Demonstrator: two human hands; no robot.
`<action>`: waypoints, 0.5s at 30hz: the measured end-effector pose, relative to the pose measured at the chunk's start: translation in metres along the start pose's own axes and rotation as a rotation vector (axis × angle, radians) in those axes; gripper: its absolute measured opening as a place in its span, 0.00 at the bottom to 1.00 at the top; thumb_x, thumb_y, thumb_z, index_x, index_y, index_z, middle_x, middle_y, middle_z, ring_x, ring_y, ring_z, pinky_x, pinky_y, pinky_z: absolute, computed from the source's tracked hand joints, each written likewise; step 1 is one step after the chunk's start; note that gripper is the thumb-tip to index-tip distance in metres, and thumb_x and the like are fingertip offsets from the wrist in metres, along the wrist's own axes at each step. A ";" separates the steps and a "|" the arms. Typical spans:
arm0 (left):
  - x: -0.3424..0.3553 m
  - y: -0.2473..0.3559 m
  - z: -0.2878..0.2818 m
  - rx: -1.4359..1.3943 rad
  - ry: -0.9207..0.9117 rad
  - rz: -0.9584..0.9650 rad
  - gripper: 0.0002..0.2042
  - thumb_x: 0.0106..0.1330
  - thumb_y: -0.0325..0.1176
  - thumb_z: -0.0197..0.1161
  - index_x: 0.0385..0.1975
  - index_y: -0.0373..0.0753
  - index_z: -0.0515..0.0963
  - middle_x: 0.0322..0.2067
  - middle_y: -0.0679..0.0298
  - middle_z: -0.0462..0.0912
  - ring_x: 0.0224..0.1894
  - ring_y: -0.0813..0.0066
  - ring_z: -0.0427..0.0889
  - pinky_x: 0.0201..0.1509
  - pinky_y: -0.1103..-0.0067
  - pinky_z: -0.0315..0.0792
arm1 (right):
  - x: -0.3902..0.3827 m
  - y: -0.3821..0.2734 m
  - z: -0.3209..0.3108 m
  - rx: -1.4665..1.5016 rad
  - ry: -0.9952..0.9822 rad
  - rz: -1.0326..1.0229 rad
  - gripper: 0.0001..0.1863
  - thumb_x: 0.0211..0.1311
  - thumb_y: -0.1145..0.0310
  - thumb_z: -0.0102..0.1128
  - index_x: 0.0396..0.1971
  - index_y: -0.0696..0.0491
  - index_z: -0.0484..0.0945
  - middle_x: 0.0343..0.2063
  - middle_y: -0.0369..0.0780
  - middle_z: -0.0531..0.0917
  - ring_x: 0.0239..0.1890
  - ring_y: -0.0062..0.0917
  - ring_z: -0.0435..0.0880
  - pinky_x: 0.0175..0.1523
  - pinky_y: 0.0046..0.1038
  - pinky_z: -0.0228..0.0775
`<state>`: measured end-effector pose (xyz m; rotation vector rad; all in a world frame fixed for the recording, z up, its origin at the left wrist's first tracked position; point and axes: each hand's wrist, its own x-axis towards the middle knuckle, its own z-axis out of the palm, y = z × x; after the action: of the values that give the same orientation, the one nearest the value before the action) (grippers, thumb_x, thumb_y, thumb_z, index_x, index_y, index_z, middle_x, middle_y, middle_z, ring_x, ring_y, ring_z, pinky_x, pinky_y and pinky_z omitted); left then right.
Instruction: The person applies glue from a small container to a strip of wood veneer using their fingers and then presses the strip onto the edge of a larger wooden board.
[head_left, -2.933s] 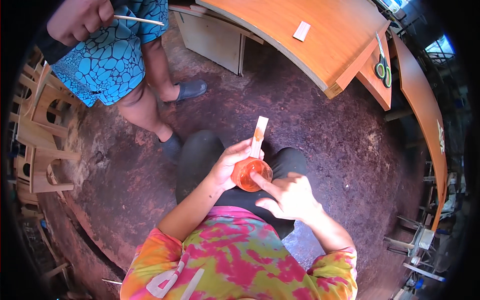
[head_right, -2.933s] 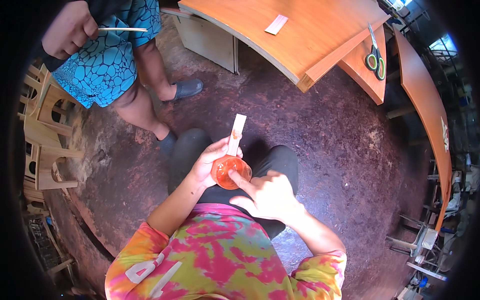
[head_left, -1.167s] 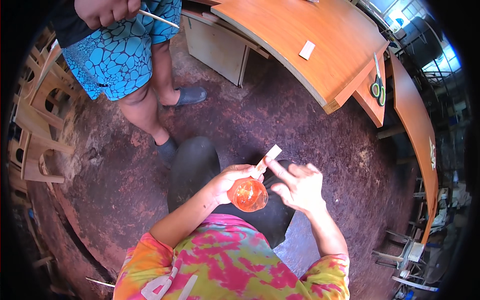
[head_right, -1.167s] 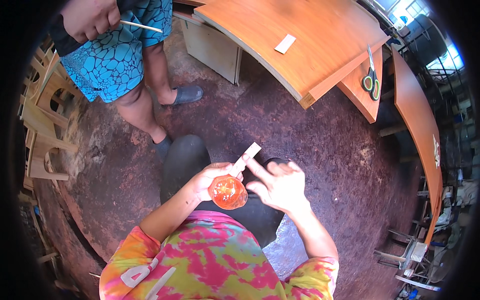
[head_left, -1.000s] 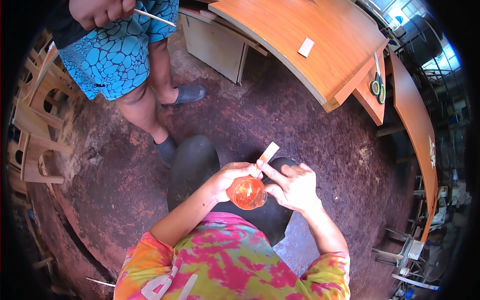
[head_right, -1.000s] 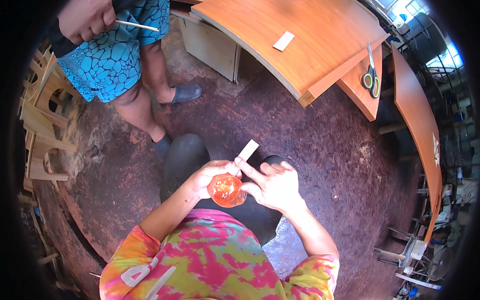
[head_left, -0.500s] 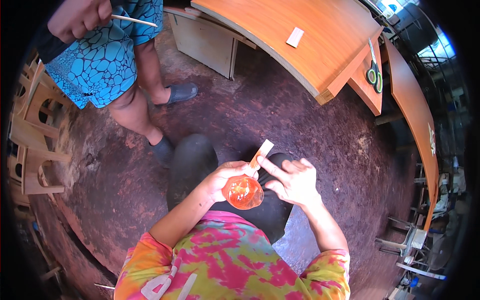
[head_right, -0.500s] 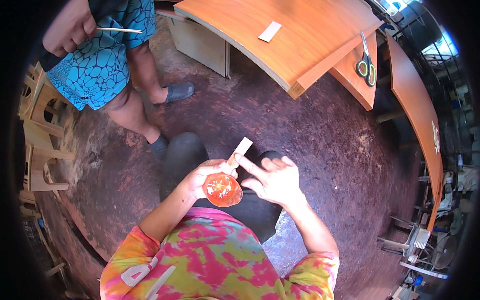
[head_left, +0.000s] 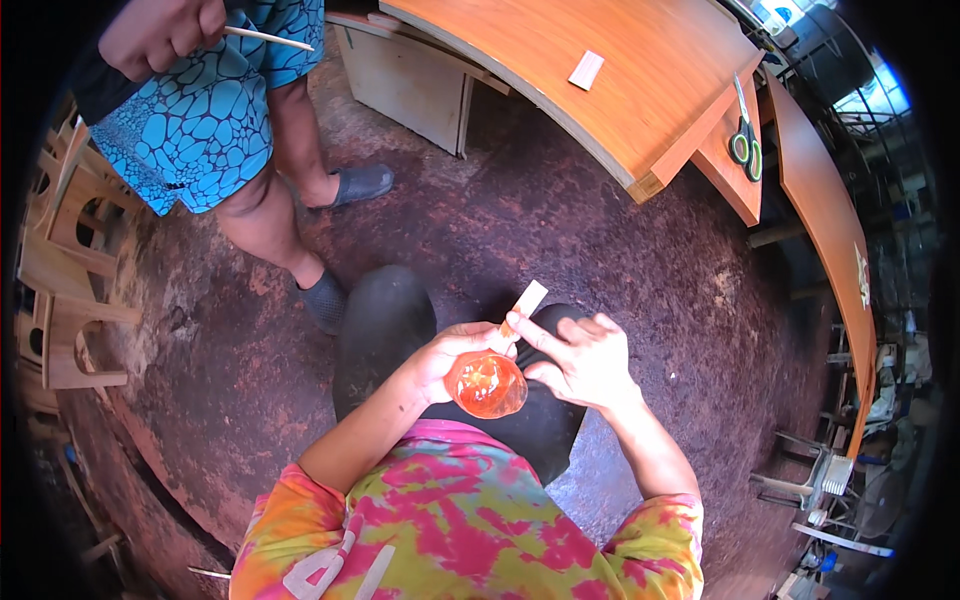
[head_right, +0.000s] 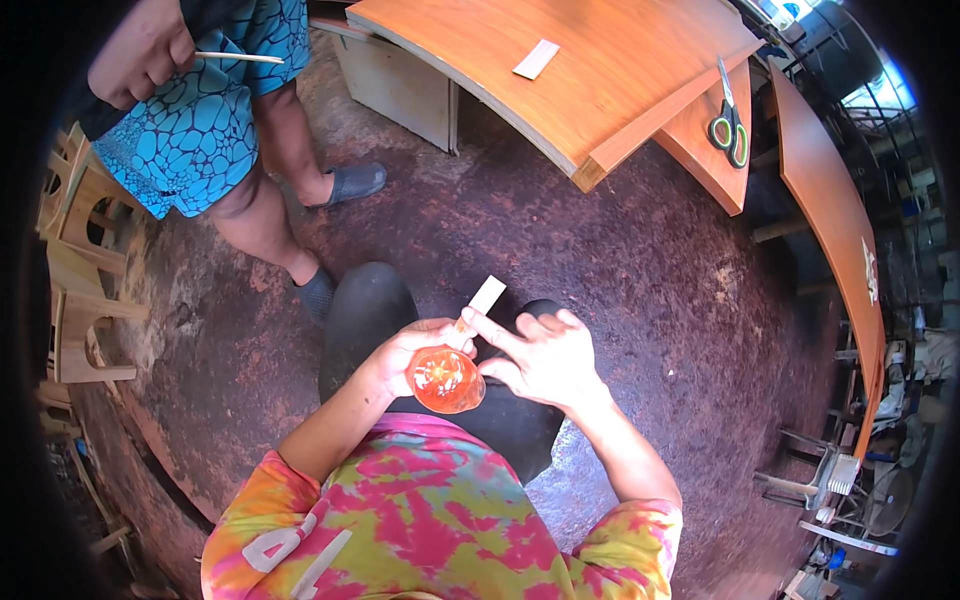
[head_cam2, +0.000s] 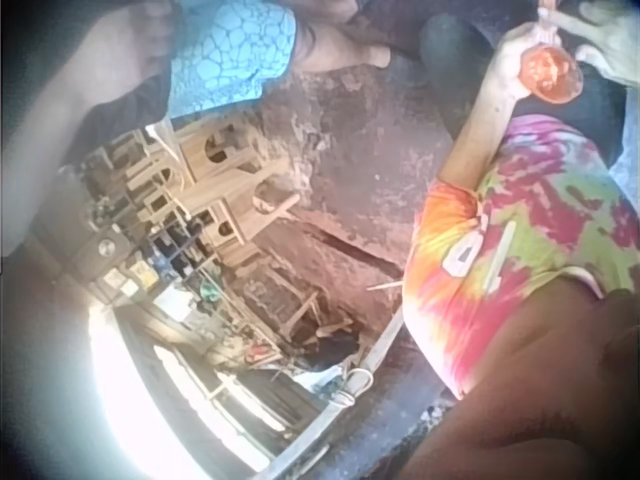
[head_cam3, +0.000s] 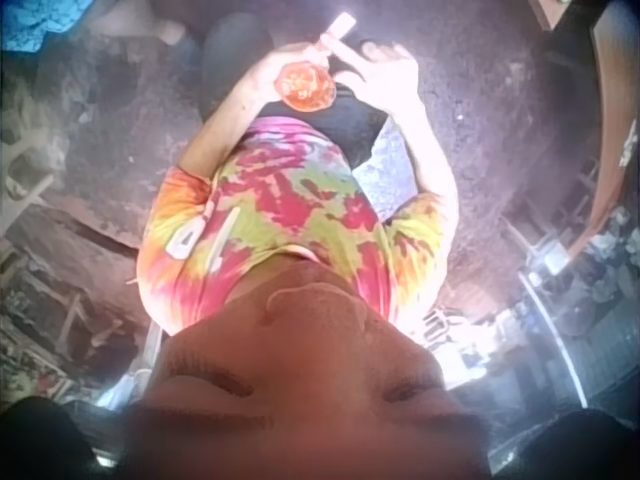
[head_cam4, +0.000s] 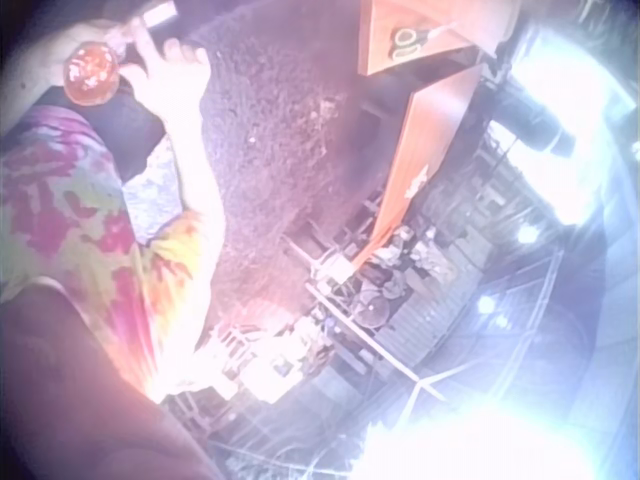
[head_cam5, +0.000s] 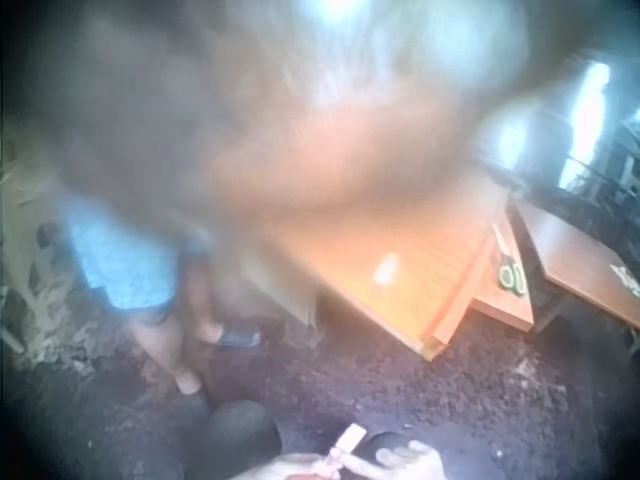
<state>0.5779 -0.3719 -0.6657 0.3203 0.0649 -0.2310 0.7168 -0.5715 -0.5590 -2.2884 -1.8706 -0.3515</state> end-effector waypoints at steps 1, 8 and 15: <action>0.000 0.001 0.001 0.004 0.013 0.012 0.15 0.78 0.34 0.57 0.57 0.30 0.78 0.48 0.52 0.85 0.51 0.63 0.86 0.56 0.66 0.83 | 0.003 0.005 0.001 -0.020 0.017 -0.006 0.37 0.64 0.29 0.49 0.70 0.28 0.75 0.18 0.31 0.65 0.17 0.23 0.67 0.31 0.29 0.59; -0.007 0.005 0.018 0.067 0.011 -0.008 0.13 0.77 0.34 0.60 0.53 0.31 0.80 0.43 0.57 0.84 0.48 0.68 0.86 0.53 0.70 0.82 | 0.008 0.023 -0.001 -0.083 0.041 0.052 0.36 0.69 0.29 0.43 0.70 0.31 0.76 0.17 0.31 0.64 0.17 0.24 0.67 0.29 0.29 0.59; -0.012 0.004 0.016 0.081 -0.019 -0.017 0.15 0.78 0.34 0.59 0.56 0.31 0.78 0.45 0.58 0.84 0.50 0.69 0.85 0.56 0.71 0.81 | -0.003 0.030 -0.001 0.041 0.037 0.287 0.32 0.68 0.36 0.54 0.69 0.31 0.77 0.19 0.33 0.71 0.20 0.26 0.75 0.33 0.32 0.68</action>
<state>0.5675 -0.3705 -0.6484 0.3983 0.0392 -0.2537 0.7458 -0.5811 -0.5583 -2.4574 -1.4880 -0.3092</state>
